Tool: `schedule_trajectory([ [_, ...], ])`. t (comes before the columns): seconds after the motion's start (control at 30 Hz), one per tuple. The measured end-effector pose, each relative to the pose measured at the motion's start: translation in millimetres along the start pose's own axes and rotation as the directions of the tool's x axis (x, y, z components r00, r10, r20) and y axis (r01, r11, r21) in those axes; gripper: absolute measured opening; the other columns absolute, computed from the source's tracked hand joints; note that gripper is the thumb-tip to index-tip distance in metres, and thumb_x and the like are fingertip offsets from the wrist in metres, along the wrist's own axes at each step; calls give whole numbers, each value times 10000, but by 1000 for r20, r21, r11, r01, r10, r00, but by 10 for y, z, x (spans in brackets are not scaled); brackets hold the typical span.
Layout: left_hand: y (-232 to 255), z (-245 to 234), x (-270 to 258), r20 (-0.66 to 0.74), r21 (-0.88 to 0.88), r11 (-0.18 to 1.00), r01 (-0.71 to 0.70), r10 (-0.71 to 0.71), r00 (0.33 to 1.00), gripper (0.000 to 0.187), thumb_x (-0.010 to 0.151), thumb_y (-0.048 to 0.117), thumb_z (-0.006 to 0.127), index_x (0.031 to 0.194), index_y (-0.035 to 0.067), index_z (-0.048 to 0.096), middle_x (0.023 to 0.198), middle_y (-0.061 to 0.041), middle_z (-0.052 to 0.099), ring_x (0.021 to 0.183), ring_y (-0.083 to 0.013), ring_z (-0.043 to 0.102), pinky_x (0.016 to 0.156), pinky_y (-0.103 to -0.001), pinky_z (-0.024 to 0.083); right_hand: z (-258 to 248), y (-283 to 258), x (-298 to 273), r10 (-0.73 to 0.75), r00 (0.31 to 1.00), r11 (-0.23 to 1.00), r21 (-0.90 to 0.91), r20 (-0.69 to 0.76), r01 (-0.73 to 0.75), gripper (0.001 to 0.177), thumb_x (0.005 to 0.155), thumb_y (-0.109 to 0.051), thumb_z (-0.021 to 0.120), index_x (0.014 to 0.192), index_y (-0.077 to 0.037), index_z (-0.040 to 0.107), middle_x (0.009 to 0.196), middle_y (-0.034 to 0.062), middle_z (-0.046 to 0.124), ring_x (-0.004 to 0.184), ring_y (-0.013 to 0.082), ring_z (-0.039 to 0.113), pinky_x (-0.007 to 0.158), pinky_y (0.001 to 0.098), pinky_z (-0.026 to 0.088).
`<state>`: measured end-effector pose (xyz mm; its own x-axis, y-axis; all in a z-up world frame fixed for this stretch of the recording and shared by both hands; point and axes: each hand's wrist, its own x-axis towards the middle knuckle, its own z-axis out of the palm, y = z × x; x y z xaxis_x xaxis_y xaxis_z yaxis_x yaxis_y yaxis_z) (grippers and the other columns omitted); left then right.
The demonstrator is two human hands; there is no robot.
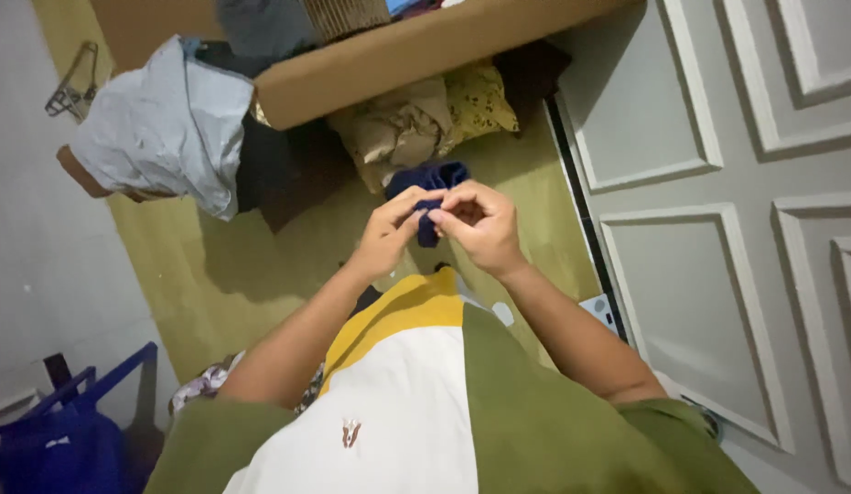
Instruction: Folding various items of clothing using a blue folding board tool.
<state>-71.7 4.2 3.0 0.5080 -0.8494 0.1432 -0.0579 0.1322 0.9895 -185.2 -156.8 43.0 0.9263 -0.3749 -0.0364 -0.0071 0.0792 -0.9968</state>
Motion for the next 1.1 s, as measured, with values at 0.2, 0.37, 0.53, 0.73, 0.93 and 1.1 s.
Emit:
schedule_trajectory([
  [0.2,331,-25,164,-72,-194,977,-91,78,994,645,830,121,821,1400,-13,549,1201,-40,537,1132,-158,533,1017,-304,438,4,-24,152,-119,992,981,148,-28,122,139,958,82,698,1048,14,617,1081,65,610,931,128,687,840,264,600],
  [0.37,108,-356,316,73,67,997,-33,28,997,512,851,-43,780,1347,39,684,1198,-54,691,1119,-166,678,1026,-309,535,-148,-696,541,-523,761,572,-503,384,647,522,691,-197,871,1131,-25,651,1230,198,547,1107,407,603,963,491,533],
  [0.53,79,-322,372,-77,-217,976,-6,-11,997,547,808,-110,783,1266,42,527,1214,-84,628,1185,-170,623,1082,-329,519,-117,-666,742,-245,818,561,-612,520,557,602,707,-361,870,1189,-67,661,1072,171,691,962,368,695,835,480,534],
  [0.73,158,-275,295,-161,21,998,-59,61,985,690,749,-99,696,1350,67,399,1249,-127,579,1208,-282,594,1069,-382,471,-130,-960,873,-46,841,570,-677,539,466,298,826,-255,841,1000,-56,703,854,158,726,751,315,717,680,380,549],
  [0.93,-696,-312,98,-189,417,886,200,-131,973,490,744,-28,673,1213,105,625,1101,-212,704,1092,-425,648,892,-428,531,-306,-1536,857,-143,789,584,-593,597,554,239,844,-210,829,950,-39,699,794,150,678,661,283,657,624,353,531],
  [1.1,-1973,-689,-235,-177,610,756,236,-160,971,203,832,83,724,1030,108,765,1073,-181,724,1029,-399,672,884,-439,549,-1136,-1774,663,-210,759,552,-567,616,612,195,894,-255,785,842,-94,689,679,22,668,515,108,602,477,268,483],
])
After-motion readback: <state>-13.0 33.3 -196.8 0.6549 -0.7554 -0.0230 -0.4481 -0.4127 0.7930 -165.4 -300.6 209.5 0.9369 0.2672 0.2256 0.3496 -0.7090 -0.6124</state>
